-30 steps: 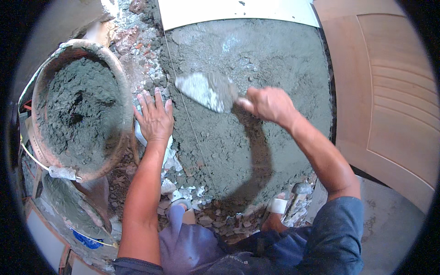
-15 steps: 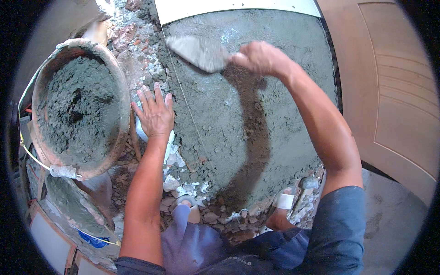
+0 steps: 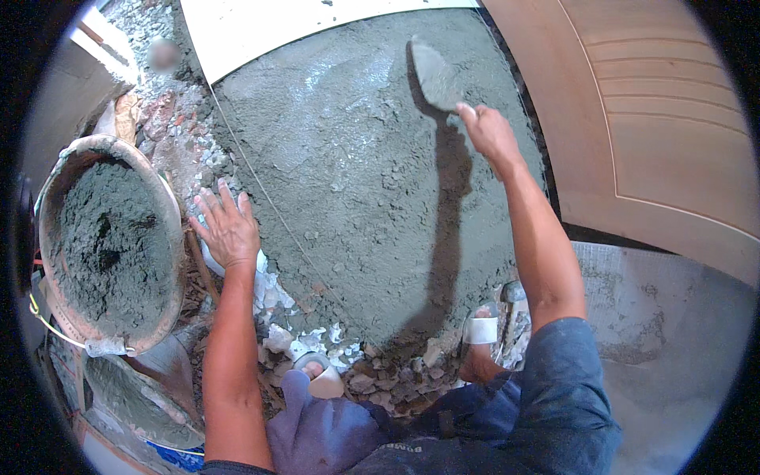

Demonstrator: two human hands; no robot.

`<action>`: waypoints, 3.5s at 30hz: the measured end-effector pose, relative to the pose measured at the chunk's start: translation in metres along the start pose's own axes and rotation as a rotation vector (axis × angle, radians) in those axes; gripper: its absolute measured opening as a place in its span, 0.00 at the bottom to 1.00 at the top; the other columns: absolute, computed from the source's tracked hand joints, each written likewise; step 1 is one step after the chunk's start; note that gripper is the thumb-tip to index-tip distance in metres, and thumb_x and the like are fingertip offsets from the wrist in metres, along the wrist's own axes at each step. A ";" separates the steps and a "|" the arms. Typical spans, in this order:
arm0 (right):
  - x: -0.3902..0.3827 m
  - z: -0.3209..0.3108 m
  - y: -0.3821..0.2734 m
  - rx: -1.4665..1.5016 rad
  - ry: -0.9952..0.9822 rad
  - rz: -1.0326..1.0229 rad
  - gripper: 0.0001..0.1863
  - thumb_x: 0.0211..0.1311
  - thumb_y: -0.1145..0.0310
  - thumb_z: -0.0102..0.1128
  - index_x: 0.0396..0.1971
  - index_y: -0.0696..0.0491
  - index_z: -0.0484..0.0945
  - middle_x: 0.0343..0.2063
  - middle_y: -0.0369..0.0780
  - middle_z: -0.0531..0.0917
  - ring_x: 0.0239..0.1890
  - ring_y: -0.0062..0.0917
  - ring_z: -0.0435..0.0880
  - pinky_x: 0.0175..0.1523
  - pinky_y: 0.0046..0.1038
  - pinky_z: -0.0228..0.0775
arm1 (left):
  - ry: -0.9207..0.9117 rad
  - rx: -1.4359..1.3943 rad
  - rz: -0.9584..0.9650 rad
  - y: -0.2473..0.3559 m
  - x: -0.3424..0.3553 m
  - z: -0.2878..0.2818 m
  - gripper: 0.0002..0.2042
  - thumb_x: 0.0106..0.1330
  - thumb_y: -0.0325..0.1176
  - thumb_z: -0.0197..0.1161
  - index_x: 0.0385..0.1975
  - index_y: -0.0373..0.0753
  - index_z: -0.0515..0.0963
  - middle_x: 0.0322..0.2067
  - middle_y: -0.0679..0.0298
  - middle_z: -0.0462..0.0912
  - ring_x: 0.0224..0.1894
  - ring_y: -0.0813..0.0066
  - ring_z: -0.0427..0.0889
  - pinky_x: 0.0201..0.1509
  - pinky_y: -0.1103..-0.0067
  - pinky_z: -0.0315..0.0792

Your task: The person spreads cement on the floor using a trowel, then places a large white tile onto the cement and taps it with a rubber mallet to level and secure it.

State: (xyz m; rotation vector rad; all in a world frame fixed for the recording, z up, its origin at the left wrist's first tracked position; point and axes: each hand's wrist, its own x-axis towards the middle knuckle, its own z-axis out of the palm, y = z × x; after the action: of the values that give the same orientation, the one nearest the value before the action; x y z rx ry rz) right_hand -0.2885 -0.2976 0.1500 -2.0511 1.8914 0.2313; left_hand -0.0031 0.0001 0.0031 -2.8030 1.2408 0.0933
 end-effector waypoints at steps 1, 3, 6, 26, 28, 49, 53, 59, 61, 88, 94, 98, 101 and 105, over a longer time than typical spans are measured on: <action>0.006 -0.003 0.005 0.146 -0.064 0.103 0.28 0.66 0.43 0.49 0.40 0.57 0.79 0.27 0.48 0.82 0.31 0.36 0.83 0.40 0.38 0.73 | 0.001 -0.002 0.001 0.000 0.000 0.000 0.28 0.74 0.52 0.42 0.68 0.43 0.61 0.66 0.47 0.63 0.71 0.49 0.54 0.71 0.49 0.45; 0.005 -0.002 0.012 0.178 -0.172 0.089 0.29 0.65 0.44 0.51 0.40 0.59 0.79 0.25 0.46 0.80 0.30 0.31 0.80 0.40 0.35 0.72 | -0.030 -0.027 -0.008 0.001 0.001 0.001 0.28 0.74 0.52 0.42 0.68 0.43 0.61 0.66 0.47 0.63 0.71 0.49 0.55 0.71 0.49 0.45; -0.029 0.018 0.014 0.119 -0.249 -0.133 0.31 0.65 0.43 0.52 0.35 0.62 0.79 0.24 0.47 0.80 0.30 0.33 0.80 0.39 0.38 0.71 | -0.003 -0.047 0.004 0.001 0.001 0.003 0.28 0.73 0.53 0.42 0.67 0.43 0.63 0.66 0.46 0.63 0.71 0.48 0.55 0.71 0.49 0.45; -0.169 0.061 -0.107 -0.120 -0.412 -0.371 0.26 0.70 0.49 0.46 0.40 0.63 0.74 0.35 0.59 0.81 0.42 0.52 0.81 0.48 0.47 0.70 | 0.098 -0.331 -0.022 -0.003 0.000 0.003 0.29 0.72 0.51 0.46 0.67 0.38 0.62 0.65 0.44 0.63 0.69 0.47 0.58 0.66 0.51 0.55; -0.187 0.035 -0.081 -0.146 -0.376 -0.349 0.26 0.69 0.49 0.48 0.38 0.62 0.76 0.34 0.58 0.82 0.41 0.52 0.81 0.48 0.47 0.70 | 0.134 -0.354 -0.028 -0.004 0.001 -0.001 0.29 0.72 0.50 0.47 0.66 0.38 0.62 0.65 0.44 0.63 0.67 0.49 0.61 0.63 0.54 0.60; -0.275 0.010 -0.369 -0.952 0.194 -1.503 0.12 0.53 0.58 0.65 0.29 0.52 0.86 0.26 0.41 0.85 0.28 0.26 0.85 0.33 0.30 0.77 | 0.352 -0.803 -0.055 -0.082 -0.229 0.005 0.20 0.69 0.40 0.57 0.58 0.39 0.70 0.59 0.54 0.73 0.68 0.51 0.64 0.71 0.47 0.44; -0.259 -0.022 -0.379 -0.817 -0.338 -1.495 0.12 0.53 0.62 0.62 0.31 0.54 0.85 0.24 0.43 0.85 0.27 0.28 0.84 0.33 0.32 0.77 | 0.312 -0.819 -0.102 -0.088 -0.227 0.006 0.19 0.70 0.39 0.55 0.58 0.39 0.70 0.59 0.56 0.73 0.68 0.58 0.64 0.72 0.48 0.43; -0.232 -0.032 -0.316 -0.280 -0.622 -1.216 0.22 0.57 0.51 0.64 0.35 0.58 0.84 0.19 0.38 0.80 0.23 0.23 0.80 0.28 0.28 0.72 | 0.268 -0.767 -0.024 -0.094 -0.224 -0.018 0.19 0.69 0.38 0.57 0.56 0.38 0.72 0.58 0.58 0.75 0.64 0.60 0.69 0.70 0.55 0.50; -0.230 -0.030 -0.282 -0.115 -0.675 -1.177 0.25 0.58 0.46 0.62 0.33 0.58 0.83 0.18 0.36 0.79 0.22 0.22 0.79 0.27 0.27 0.71 | 0.307 -0.820 -0.011 -0.089 -0.227 -0.022 0.18 0.67 0.36 0.59 0.54 0.38 0.73 0.54 0.59 0.78 0.58 0.62 0.75 0.65 0.63 0.58; -0.065 0.046 -0.126 -0.134 -0.416 -0.942 0.29 0.66 0.40 0.52 0.35 0.55 0.83 0.17 0.39 0.75 0.21 0.24 0.75 0.27 0.36 0.69 | -0.968 -1.154 -0.111 0.027 -0.232 -0.051 0.21 0.68 0.51 0.53 0.39 0.38 0.80 0.31 0.49 0.84 0.37 0.45 0.82 0.45 0.62 0.73; -0.096 0.040 -0.046 -0.389 -0.708 -0.911 0.32 0.65 0.36 0.50 0.31 0.54 0.84 0.15 0.39 0.79 0.18 0.29 0.78 0.28 0.36 0.76 | -1.017 -1.275 -0.156 0.032 -0.239 -0.043 0.19 0.67 0.46 0.58 0.37 0.32 0.79 0.24 0.60 0.82 0.29 0.72 0.81 0.38 0.74 0.73; -0.142 0.047 0.010 -0.349 -0.658 -0.910 0.28 0.65 0.39 0.50 0.33 0.51 0.83 0.20 0.49 0.82 0.27 0.44 0.84 0.35 0.42 0.77 | -0.994 -1.319 -0.226 0.037 -0.247 -0.039 0.15 0.66 0.40 0.61 0.37 0.32 0.79 0.25 0.64 0.81 0.27 0.79 0.78 0.35 0.78 0.72; -0.174 0.045 0.047 -0.472 -0.643 -0.906 0.28 0.65 0.39 0.50 0.31 0.51 0.81 0.21 0.48 0.82 0.28 0.45 0.84 0.35 0.43 0.77 | -0.997 -1.354 -0.272 0.040 -0.251 -0.036 0.13 0.66 0.37 0.63 0.36 0.31 0.78 0.26 0.68 0.80 0.27 0.83 0.76 0.33 0.81 0.71; -0.176 0.028 0.061 -0.429 -0.600 -0.963 0.28 0.64 0.38 0.50 0.29 0.51 0.80 0.21 0.48 0.82 0.28 0.46 0.84 0.35 0.44 0.76 | -0.889 -1.327 -0.265 0.044 -0.257 -0.036 0.12 0.64 0.38 0.63 0.33 0.33 0.79 0.22 0.65 0.80 0.23 0.79 0.78 0.30 0.78 0.72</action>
State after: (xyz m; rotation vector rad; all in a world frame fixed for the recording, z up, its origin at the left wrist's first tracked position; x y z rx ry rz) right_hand -0.3634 -0.1271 0.1764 -2.5070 0.4322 0.9067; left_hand -0.2072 0.1559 0.0587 -2.8380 0.5679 2.5544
